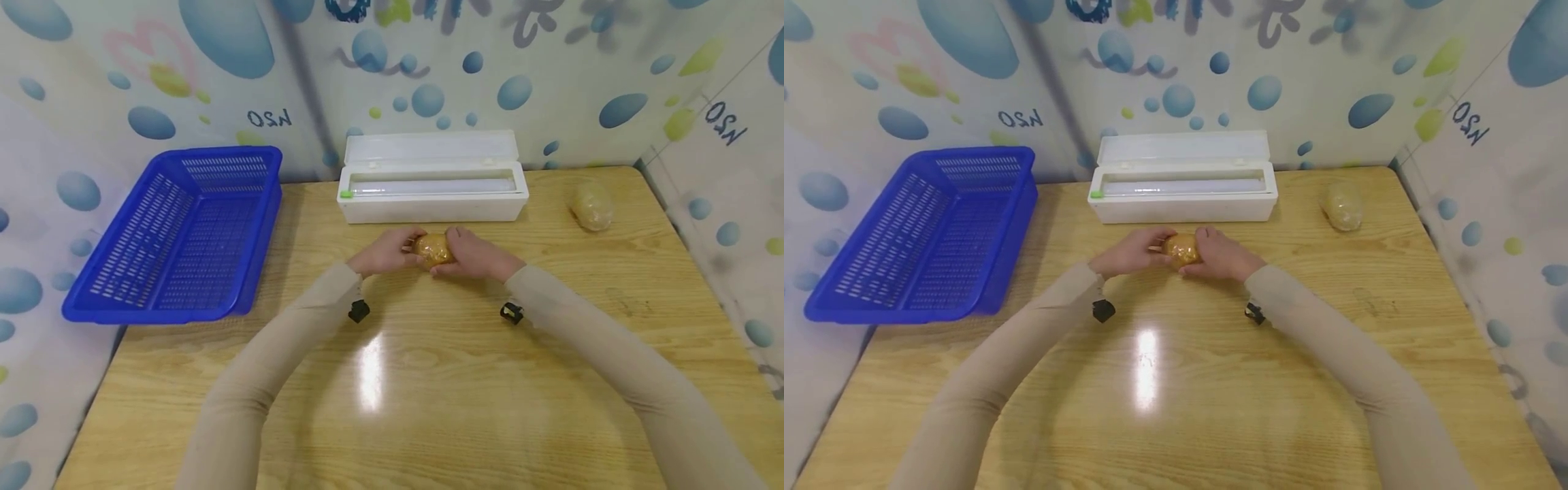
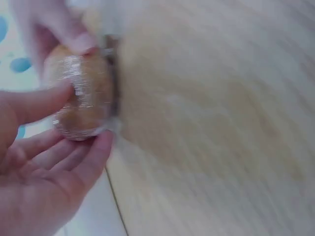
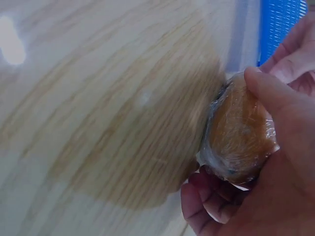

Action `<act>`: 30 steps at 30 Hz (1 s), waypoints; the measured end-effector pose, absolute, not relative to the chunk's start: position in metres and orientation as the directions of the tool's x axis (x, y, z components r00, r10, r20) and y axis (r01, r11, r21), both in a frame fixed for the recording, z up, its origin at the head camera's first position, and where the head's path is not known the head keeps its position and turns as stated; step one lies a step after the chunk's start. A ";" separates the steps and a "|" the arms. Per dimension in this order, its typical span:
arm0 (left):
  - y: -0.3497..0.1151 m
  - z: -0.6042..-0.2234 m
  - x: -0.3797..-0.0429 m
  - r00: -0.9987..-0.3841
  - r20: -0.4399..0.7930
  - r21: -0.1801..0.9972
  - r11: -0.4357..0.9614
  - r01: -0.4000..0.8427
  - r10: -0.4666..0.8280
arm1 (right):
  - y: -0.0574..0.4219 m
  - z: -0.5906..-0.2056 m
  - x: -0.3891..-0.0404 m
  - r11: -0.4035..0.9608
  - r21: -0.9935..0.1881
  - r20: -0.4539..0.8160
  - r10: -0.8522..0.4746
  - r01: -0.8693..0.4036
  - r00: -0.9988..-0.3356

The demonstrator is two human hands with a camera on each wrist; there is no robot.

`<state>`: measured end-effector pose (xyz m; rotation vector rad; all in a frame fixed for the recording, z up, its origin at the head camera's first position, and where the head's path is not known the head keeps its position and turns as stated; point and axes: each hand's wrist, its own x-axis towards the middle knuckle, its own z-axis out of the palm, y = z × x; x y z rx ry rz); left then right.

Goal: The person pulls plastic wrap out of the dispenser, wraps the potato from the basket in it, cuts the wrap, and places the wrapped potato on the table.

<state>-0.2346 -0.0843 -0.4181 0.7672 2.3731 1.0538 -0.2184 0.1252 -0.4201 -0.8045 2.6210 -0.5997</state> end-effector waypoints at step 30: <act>-0.080 -0.427 -0.235 -0.834 -0.111 0.797 0.550 0.250 0.540 | 0.140 -0.428 -0.237 0.516 -0.797 -0.185 -0.703 -0.314 -0.687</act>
